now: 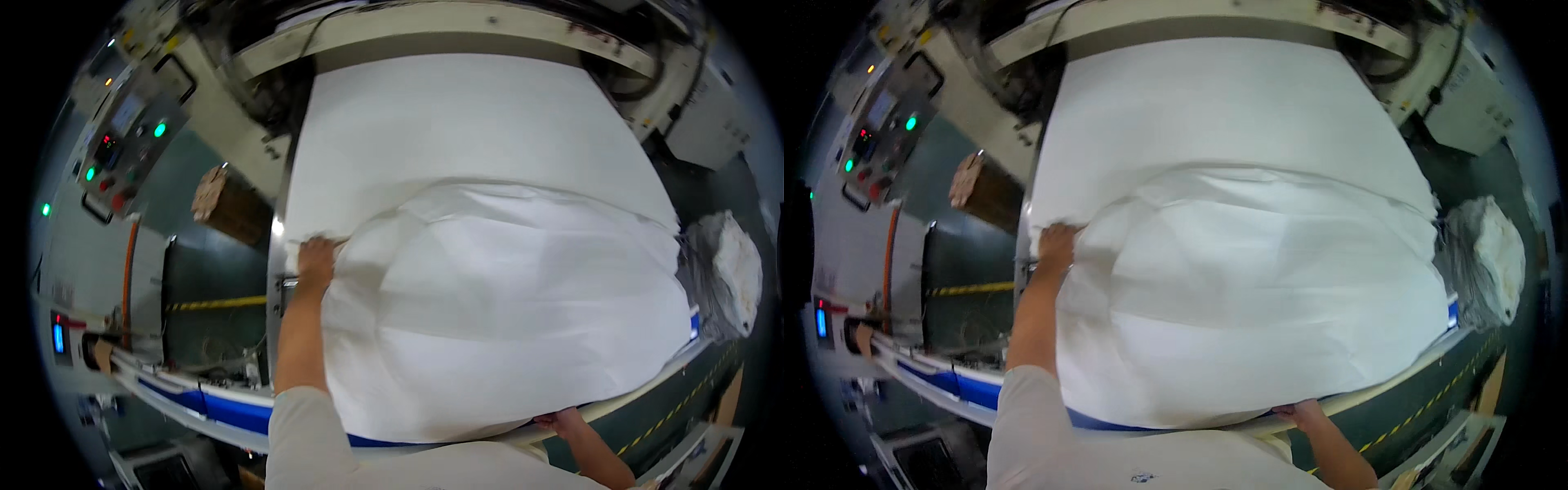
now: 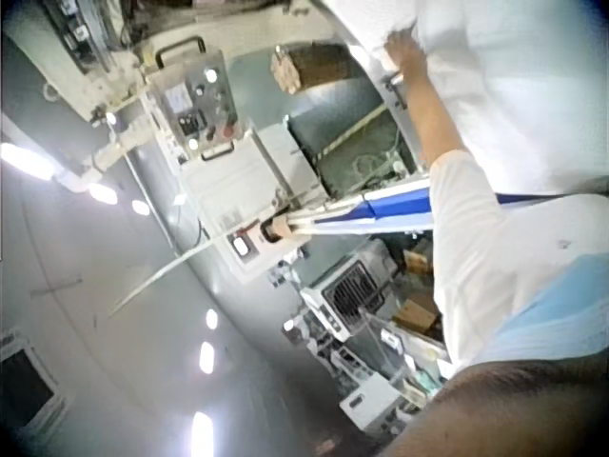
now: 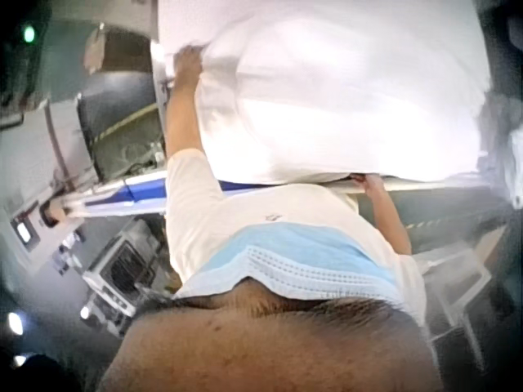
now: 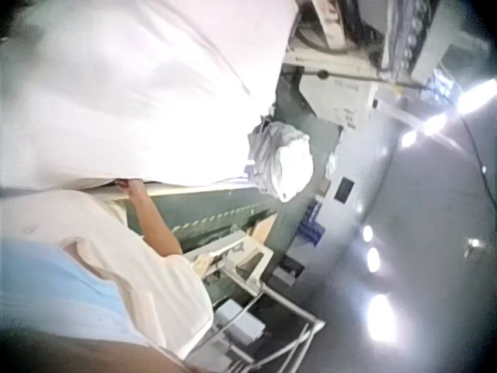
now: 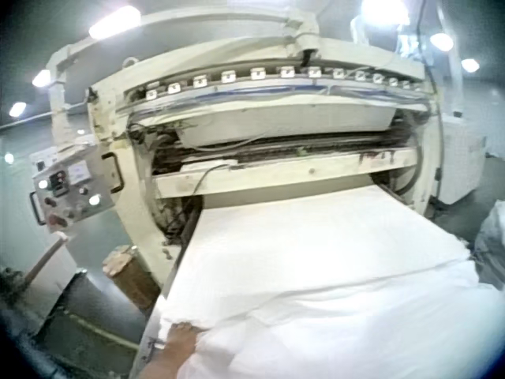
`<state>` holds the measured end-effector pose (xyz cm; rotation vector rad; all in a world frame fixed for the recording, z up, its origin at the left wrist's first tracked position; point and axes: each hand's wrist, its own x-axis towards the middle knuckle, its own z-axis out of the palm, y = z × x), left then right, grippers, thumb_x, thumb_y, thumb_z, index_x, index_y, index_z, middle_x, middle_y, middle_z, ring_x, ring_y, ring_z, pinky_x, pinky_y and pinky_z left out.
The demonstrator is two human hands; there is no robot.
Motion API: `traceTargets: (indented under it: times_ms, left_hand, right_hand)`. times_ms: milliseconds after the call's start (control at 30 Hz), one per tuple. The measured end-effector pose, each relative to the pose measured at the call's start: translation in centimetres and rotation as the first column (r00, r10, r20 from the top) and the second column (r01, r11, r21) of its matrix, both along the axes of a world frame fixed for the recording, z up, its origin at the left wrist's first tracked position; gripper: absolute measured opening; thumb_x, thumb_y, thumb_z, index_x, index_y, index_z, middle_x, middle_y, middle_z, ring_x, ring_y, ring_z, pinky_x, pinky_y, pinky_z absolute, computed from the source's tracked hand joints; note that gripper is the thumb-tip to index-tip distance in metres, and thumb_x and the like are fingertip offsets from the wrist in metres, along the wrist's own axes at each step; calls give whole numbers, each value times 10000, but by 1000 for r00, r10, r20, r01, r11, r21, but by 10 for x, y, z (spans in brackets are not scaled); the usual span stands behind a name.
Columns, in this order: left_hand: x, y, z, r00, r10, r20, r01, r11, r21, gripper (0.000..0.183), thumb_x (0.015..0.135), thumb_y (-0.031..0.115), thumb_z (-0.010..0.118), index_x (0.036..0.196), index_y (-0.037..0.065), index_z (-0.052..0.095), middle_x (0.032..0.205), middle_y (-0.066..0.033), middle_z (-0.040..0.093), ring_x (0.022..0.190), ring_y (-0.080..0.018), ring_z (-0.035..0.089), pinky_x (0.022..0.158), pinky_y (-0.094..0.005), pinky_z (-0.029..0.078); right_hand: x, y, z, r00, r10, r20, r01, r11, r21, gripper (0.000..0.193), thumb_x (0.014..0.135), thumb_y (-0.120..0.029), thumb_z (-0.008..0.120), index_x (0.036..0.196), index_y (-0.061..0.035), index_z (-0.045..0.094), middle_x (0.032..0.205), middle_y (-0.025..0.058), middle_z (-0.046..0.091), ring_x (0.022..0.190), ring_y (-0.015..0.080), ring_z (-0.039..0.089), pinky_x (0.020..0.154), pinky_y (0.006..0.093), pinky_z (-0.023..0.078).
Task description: The person repeatedly feeds large white sheets of paper into a large industrial machine. They align the sheets on a metal tray and push them into the rollers, occasionally adjusting the stack and smoothing the paper to ensure proper feeding.
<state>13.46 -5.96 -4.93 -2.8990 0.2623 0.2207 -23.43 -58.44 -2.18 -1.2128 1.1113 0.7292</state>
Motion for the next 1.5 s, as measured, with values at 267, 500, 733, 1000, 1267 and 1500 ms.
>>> traceTargets:
  times_ms: [267, 500, 733, 1000, 1267, 1500]
  left_hand:
    - [-26, -28, 175, 894, -360, 267, 372, 928, 5, 335, 579, 74, 607, 913, 46, 595, 890, -137, 572, 938, -325, 537, 898, -420, 384]
    - [-187, -188, 377, 166, -560, 812, 604, 708, 366, 193, 788, 136, 531, 949, 92, 628, 945, -79, 633, 774, -269, 565, 785, -449, 433]
    - [-277, -164, 324, 547, -245, 801, 559, 819, -131, 584, 759, 305, 696, 1224, 59, 443, 1220, -152, 448, 1088, -308, 504, 917, -421, 417]
    - [-265, -155, 171, 962, -205, -181, 82, 849, -522, 463, 678, 162, 748, 1087, 30, 575, 1056, -171, 602, 996, -344, 578, 849, -403, 460]
    - [-175, -247, 133, 941, -257, 221, 339, 684, -647, 296, 856, 189, 601, 1109, 36, 588, 1018, -214, 608, 960, -413, 560, 822, -456, 460]
    - [-119, -369, 2, 801, -313, -511, -74, 794, -603, 544, 914, 469, 414, 1185, 14, 540, 1203, -252, 563, 1125, -382, 540, 940, -442, 417]
  right_hand:
    - [76, -11, 65, 811, 475, 343, -573, 766, 293, 416, 955, -386, 454, 1121, -35, 603, 974, 113, 678, 939, 236, 653, 783, 332, 508]
    - [202, 30, 83, 797, -527, 295, 112, 608, 786, 640, 923, -520, 463, 1324, -25, 402, 1238, 169, 525, 1115, 303, 540, 964, 430, 439]
    - [200, -20, 209, 172, -723, 669, -98, 663, 742, 541, 931, -418, 456, 1304, -27, 424, 1218, 161, 537, 1080, 296, 560, 931, 425, 465]
    - [4, -54, 16, 856, -477, 202, 367, 834, 412, 436, 940, -301, 449, 1281, -29, 450, 1196, 152, 551, 1041, 288, 583, 893, 420, 494]
    - [-68, -69, 34, 588, -799, 124, 730, 590, 345, 358, 937, -164, 402, 1263, -31, 469, 1180, 147, 568, 1013, 277, 606, 828, 417, 535]
    - [-29, -47, -47, 560, -828, 24, 614, 434, 659, 445, 937, -272, 333, 1271, -23, 490, 1244, 148, 559, 1119, 316, 553, 997, 421, 433]
